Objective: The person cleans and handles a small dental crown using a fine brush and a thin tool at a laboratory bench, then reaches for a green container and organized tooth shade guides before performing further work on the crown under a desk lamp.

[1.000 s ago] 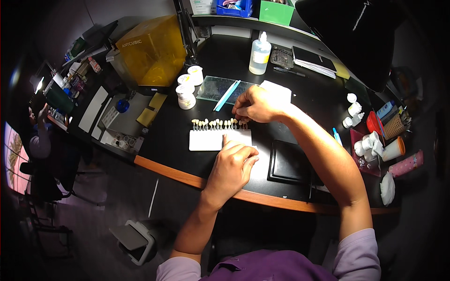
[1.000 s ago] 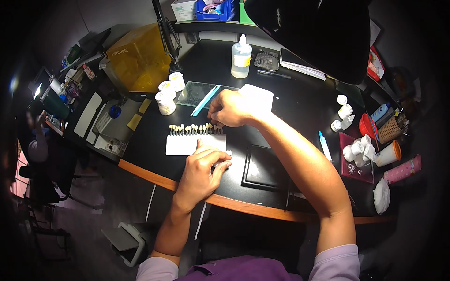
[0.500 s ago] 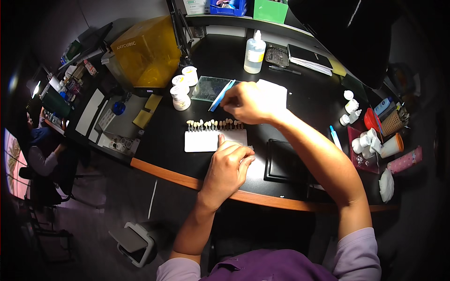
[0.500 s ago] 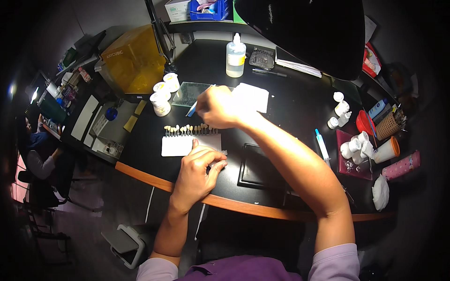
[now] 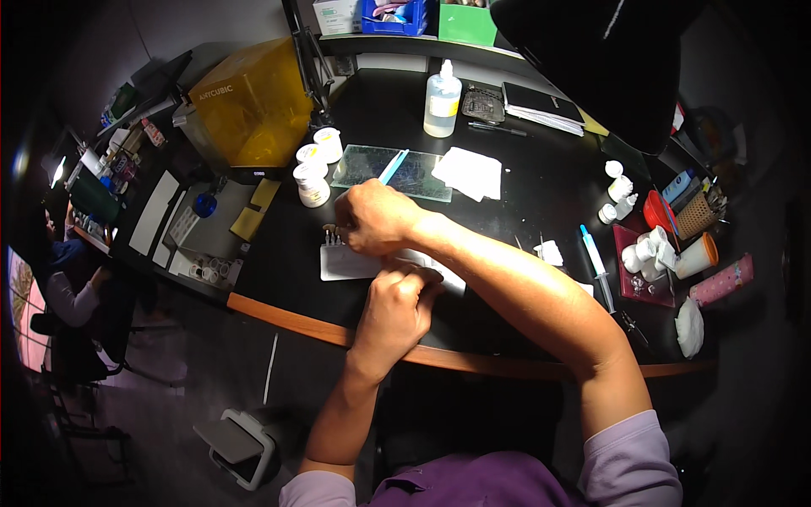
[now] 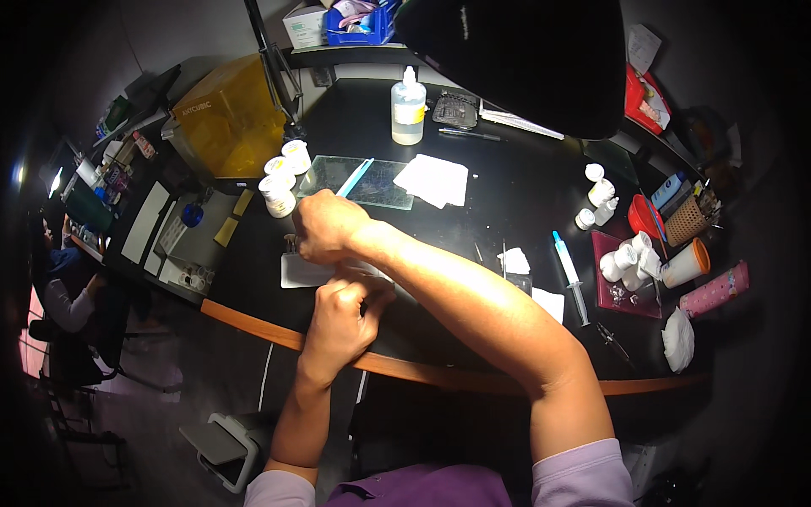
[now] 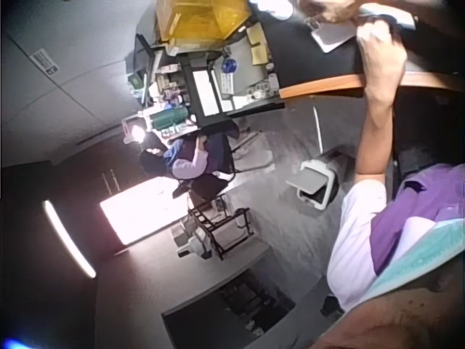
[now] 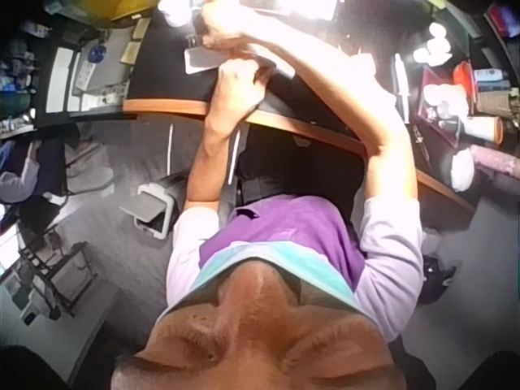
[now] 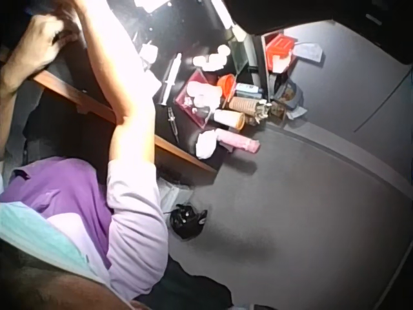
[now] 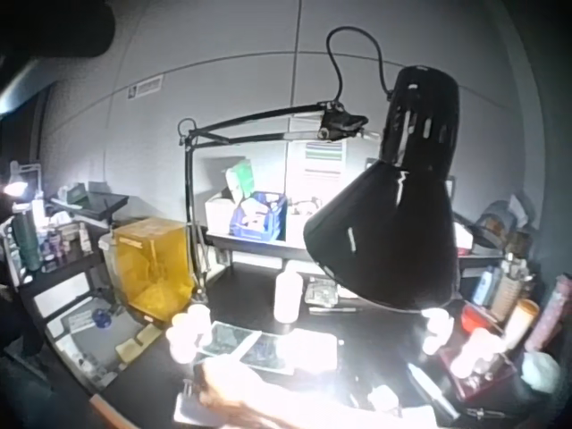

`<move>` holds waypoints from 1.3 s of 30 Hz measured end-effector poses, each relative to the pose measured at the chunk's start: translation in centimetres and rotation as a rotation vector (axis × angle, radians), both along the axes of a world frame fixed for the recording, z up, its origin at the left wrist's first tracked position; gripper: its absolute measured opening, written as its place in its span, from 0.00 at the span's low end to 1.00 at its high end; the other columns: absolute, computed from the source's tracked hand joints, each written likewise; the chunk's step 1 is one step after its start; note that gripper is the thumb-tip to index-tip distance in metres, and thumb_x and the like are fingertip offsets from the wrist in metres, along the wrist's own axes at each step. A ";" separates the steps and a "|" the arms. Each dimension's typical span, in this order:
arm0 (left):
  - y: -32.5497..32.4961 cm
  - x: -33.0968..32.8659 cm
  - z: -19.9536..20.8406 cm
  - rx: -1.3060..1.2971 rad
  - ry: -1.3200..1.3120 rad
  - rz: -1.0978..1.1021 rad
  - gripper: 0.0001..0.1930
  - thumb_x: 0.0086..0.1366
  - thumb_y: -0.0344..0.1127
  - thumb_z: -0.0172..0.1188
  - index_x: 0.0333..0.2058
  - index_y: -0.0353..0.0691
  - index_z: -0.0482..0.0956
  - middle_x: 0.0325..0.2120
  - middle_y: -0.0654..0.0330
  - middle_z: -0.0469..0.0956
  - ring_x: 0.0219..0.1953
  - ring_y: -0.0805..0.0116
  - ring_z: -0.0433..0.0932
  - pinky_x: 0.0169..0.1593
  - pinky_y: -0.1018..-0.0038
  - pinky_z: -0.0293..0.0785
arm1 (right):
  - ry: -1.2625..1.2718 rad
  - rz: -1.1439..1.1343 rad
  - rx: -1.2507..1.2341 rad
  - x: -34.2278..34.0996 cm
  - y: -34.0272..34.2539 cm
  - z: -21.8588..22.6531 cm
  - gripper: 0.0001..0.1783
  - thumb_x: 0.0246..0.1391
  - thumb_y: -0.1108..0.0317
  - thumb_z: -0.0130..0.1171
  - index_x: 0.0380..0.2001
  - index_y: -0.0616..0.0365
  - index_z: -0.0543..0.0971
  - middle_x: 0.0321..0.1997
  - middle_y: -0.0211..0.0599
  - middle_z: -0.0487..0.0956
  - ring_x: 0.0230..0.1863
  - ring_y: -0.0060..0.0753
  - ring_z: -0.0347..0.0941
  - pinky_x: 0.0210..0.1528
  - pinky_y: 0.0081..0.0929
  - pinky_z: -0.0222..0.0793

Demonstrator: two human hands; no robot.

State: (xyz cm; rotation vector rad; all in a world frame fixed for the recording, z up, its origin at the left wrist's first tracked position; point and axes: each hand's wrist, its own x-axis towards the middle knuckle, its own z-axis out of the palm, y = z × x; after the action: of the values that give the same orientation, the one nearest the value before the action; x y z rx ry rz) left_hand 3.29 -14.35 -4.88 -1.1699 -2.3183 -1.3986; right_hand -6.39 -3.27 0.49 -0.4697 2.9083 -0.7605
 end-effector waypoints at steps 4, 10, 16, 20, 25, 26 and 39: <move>0.0 0.1 0.0 -0.012 -0.023 0.012 0.05 0.61 0.25 0.67 0.37 0.33 0.86 0.31 0.44 0.84 0.36 0.41 0.82 0.44 0.53 0.76 | -0.014 -0.066 -0.070 -0.9 -0.6 -1.2 0.12 0.52 0.67 0.63 0.35 0.66 0.85 0.35 0.60 0.85 0.43 0.60 0.84 0.49 0.47 0.79; 0.4 0.1 0.1 -0.037 0.012 0.010 0.05 0.61 0.25 0.67 0.35 0.32 0.86 0.31 0.45 0.84 0.37 0.41 0.82 0.51 0.53 0.76 | 0.162 -0.305 -0.337 -2.2 0.0 -1.6 0.15 0.52 0.66 0.62 0.36 0.69 0.82 0.35 0.63 0.84 0.44 0.61 0.84 0.50 0.47 0.79; 0.4 0.0 0.5 -0.011 0.075 0.057 0.04 0.59 0.24 0.69 0.34 0.34 0.87 0.31 0.51 0.87 0.36 0.49 0.85 0.56 0.56 0.76 | 0.257 -0.341 -0.660 0.2 3.5 2.5 0.11 0.61 0.65 0.60 0.37 0.64 0.82 0.27 0.38 0.82 0.29 0.29 0.80 0.36 0.32 0.76; 0.3 -0.2 1.0 0.039 0.028 0.063 0.04 0.59 0.24 0.70 0.34 0.32 0.87 0.29 0.51 0.86 0.32 0.56 0.85 0.46 0.67 0.81 | 0.395 -0.241 -0.442 6.1 11.5 3.5 0.11 0.61 0.65 0.62 0.41 0.62 0.80 0.25 0.30 0.79 0.27 0.21 0.75 0.32 0.25 0.71; 1.6 -1.1 2.6 0.066 0.007 0.073 0.05 0.60 0.23 0.71 0.35 0.32 0.88 0.32 0.53 0.87 0.33 0.65 0.87 0.40 0.73 0.81 | 0.202 -0.505 -0.716 13.2 20.7 2.4 0.05 0.65 0.71 0.64 0.39 0.60 0.79 0.28 0.32 0.82 0.25 0.17 0.76 0.27 0.18 0.70; 2.1 -1.8 3.3 0.033 0.087 0.059 0.04 0.60 0.23 0.71 0.35 0.32 0.88 0.32 0.54 0.88 0.33 0.66 0.87 0.40 0.73 0.81 | 0.141 -0.614 -0.744 14.5 21.6 2.5 0.04 0.65 0.72 0.64 0.38 0.60 0.79 0.28 0.32 0.82 0.25 0.17 0.77 0.25 0.17 0.70; 16.8 -7.4 2.5 0.366 -0.128 -0.395 0.15 0.60 0.20 0.72 0.47 0.32 0.85 0.36 0.56 0.88 0.43 0.66 0.89 0.50 0.72 0.85 | 0.296 -0.678 -1.050 18.3 20.9 -2.0 0.15 0.63 0.78 0.63 0.52 0.71 0.78 0.36 0.43 0.85 0.34 0.29 0.87 0.34 0.21 0.83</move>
State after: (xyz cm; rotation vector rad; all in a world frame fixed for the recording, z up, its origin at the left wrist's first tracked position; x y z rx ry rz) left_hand -4.12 2.50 -2.38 -1.5038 -1.8478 -1.9795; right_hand 11.94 17.62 -1.46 0.4503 2.6205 -2.4853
